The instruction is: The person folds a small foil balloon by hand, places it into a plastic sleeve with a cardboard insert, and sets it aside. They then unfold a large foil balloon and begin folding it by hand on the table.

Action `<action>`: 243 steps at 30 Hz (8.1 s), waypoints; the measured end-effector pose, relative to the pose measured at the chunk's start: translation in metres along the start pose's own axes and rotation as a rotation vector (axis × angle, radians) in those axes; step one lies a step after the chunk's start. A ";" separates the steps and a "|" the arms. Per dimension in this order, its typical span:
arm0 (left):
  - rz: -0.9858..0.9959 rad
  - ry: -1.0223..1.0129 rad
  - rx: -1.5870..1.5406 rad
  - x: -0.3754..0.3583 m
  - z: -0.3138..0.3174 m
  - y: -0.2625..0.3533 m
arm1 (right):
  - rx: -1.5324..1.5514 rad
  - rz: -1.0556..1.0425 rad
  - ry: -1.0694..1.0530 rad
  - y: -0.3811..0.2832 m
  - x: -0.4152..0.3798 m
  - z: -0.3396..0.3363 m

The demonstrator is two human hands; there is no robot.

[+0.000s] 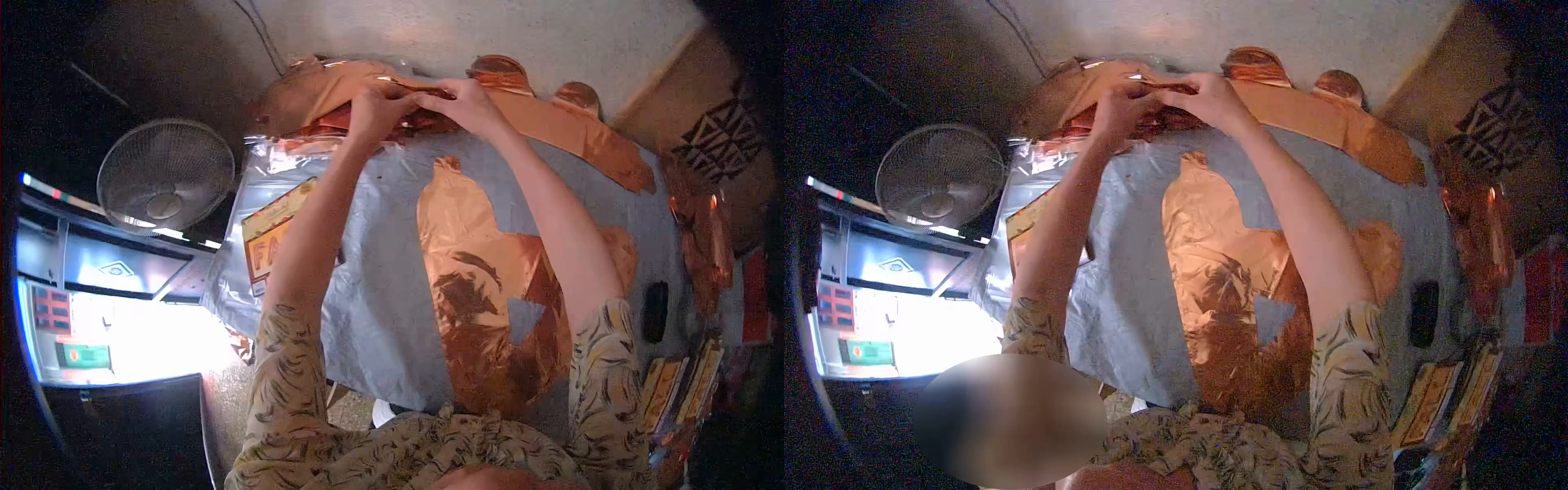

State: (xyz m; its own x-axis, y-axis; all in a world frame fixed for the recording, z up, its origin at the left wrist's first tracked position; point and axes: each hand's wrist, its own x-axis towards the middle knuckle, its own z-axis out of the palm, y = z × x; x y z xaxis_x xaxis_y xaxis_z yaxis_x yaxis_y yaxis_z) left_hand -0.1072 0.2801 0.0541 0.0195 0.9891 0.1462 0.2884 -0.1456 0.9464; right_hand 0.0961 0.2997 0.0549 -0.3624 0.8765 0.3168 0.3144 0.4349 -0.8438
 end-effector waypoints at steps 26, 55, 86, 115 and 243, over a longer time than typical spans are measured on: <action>0.101 0.197 1.182 0.060 -0.135 -0.080 | -0.279 -0.154 0.329 -0.085 0.004 -0.031; 0.768 -0.175 0.741 -0.127 0.008 0.008 | -0.920 -0.141 0.025 -0.184 -0.455 -0.077; 0.407 -0.679 -0.068 -0.075 0.237 0.064 | -0.718 0.125 -0.022 -0.127 -0.465 0.016; 0.104 -0.086 0.384 -0.255 0.112 0.042 | -0.858 0.193 0.021 -0.123 -0.454 0.016; 0.510 -0.265 0.505 -0.262 0.041 0.009 | -0.910 0.237 -0.020 -0.120 -0.445 0.015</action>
State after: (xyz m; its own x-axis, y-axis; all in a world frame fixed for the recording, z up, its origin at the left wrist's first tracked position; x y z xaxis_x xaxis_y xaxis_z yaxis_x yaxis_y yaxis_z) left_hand -0.0709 0.0209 0.0125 0.4784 0.7839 0.3957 0.5834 -0.6205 0.5240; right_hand 0.2064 -0.1454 0.0085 -0.2135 0.9629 0.1652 0.9439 0.2469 -0.2195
